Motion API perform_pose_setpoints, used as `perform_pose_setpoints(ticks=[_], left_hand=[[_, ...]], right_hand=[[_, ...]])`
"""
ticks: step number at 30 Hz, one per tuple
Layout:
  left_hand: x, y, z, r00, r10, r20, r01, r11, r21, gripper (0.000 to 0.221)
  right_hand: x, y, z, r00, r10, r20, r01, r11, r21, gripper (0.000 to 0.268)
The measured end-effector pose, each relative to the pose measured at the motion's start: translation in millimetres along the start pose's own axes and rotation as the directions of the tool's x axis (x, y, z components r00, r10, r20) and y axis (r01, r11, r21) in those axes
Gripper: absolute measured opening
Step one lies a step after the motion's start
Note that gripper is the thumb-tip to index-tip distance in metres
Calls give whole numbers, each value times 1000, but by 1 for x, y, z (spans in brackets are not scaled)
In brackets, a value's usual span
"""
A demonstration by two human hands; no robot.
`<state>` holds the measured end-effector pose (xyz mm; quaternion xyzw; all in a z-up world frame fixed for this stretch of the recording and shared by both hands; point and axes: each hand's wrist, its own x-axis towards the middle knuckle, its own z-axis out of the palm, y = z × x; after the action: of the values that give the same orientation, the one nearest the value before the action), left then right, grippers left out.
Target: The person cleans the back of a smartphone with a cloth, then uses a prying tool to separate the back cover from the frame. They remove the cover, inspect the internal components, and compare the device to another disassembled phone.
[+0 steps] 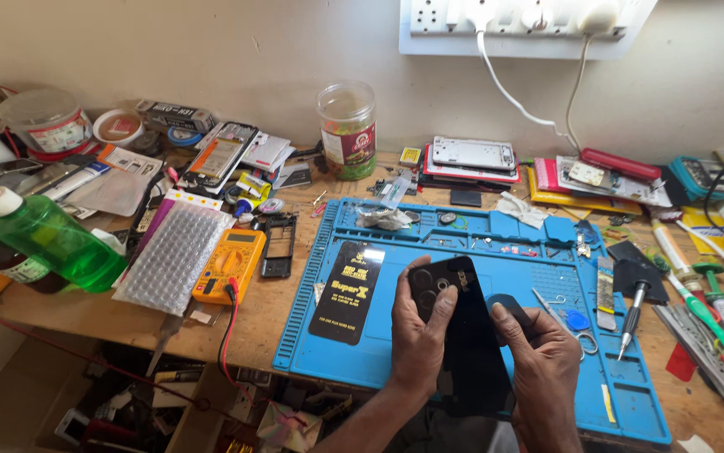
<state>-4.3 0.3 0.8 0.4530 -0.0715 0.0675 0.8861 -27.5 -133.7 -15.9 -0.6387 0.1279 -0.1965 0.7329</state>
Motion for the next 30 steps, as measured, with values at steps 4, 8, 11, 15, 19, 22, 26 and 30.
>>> perform_pose_setpoints(ticks=[4, 8, 11, 15, 19, 22, 26, 30], left_hand=[[-4, 1, -1, 996, -29, 90, 13, 986, 167, 52], [-4, 0, 0, 985, -93, 144, 69, 983, 169, 54], [-4, 3, 1, 979, -115, 171, 82, 979, 188, 54], [-5, 5, 1, 968, -146, 204, 93, 964, 248, 54], [-3, 4, -2, 949, -127, 289, 64, 973, 220, 56], [-3, 3, -4, 938, -118, 325, 28, 963, 269, 55], [-4, 4, -3, 926, -180, 331, 68, 944, 323, 57], [-5, 4, -2, 906, -212, 366, 74, 932, 354, 59]], right_hand=[[12, -2, 0, 999, -25, 35, 20, 993, 115, 15], [21, 0, -1, 996, -84, 23, 80, 990, 116, 13], [26, -2, -2, 995, -92, 38, 87, 990, 110, 14], [35, -12, -8, 993, -89, 72, 91, 995, -28, 16], [47, -26, -18, 982, -84, 166, 112, 979, -168, 15], [55, -35, -23, 963, -79, 259, 129, 974, -184, 16], [66, -43, -25, 938, -9, 347, 90, 972, -218, 14], [74, -38, -22, 904, 43, 426, 76, 963, -258, 15]])
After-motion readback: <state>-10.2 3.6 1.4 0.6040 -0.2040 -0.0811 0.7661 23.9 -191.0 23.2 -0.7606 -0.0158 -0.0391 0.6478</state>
